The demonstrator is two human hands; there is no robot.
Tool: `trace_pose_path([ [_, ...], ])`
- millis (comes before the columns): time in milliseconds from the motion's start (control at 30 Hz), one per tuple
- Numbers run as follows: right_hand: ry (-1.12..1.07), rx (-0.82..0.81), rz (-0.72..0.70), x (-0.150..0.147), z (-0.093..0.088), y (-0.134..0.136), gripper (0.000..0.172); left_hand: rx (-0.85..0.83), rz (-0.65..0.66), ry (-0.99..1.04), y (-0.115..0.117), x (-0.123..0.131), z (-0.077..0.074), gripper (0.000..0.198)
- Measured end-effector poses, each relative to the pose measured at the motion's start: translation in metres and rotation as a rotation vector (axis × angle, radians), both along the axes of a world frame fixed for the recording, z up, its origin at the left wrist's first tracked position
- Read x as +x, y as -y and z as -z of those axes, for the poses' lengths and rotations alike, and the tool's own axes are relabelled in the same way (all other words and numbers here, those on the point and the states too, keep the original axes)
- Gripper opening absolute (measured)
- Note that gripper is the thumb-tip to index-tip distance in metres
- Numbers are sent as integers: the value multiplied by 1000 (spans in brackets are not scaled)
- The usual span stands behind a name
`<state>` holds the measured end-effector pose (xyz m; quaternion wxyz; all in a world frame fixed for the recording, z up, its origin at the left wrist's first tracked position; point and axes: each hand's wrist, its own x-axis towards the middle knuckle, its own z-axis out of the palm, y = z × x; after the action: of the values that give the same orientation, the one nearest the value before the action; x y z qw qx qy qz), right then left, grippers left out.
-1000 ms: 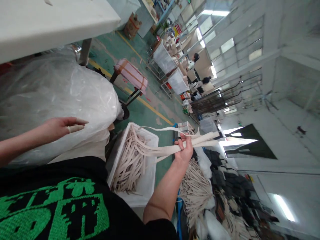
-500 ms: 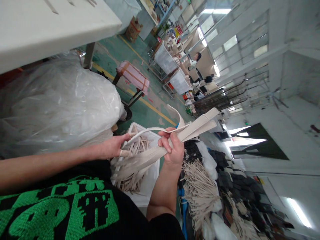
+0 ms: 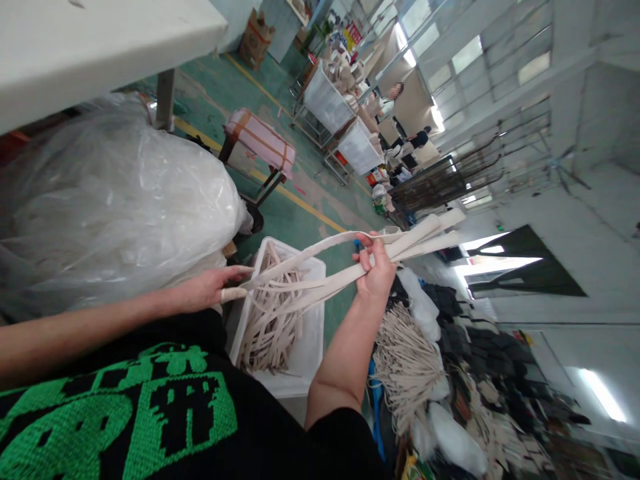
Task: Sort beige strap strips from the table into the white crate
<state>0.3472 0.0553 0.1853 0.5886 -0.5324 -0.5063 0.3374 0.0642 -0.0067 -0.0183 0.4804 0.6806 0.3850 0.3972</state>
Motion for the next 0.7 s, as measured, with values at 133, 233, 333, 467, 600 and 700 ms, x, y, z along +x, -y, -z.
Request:
trace_pose_path([
  [133, 129, 122, 47, 24, -23, 3, 24, -24, -240, -158, -18, -38, 28, 43],
  [233, 199, 175, 61, 40, -36, 12, 19, 28, -360, -232, -24, -72, 51, 48],
  [333, 263, 92, 27, 59, -25, 21, 14, 75, -414, -273, -29, -101, 68, 52],
  [467, 400, -318, -120, 87, 41, 47, 17, -89, -443, -551, -30, -130, 75, 56],
  [600, 417, -860, -218, 109, 143, 92, 32, -249, -318, -819, -25, -143, 64, 55],
  [700, 439, -1069, -62, 122, 195, 118, 31, -378, -275, -872, -24, -143, 59, 54],
])
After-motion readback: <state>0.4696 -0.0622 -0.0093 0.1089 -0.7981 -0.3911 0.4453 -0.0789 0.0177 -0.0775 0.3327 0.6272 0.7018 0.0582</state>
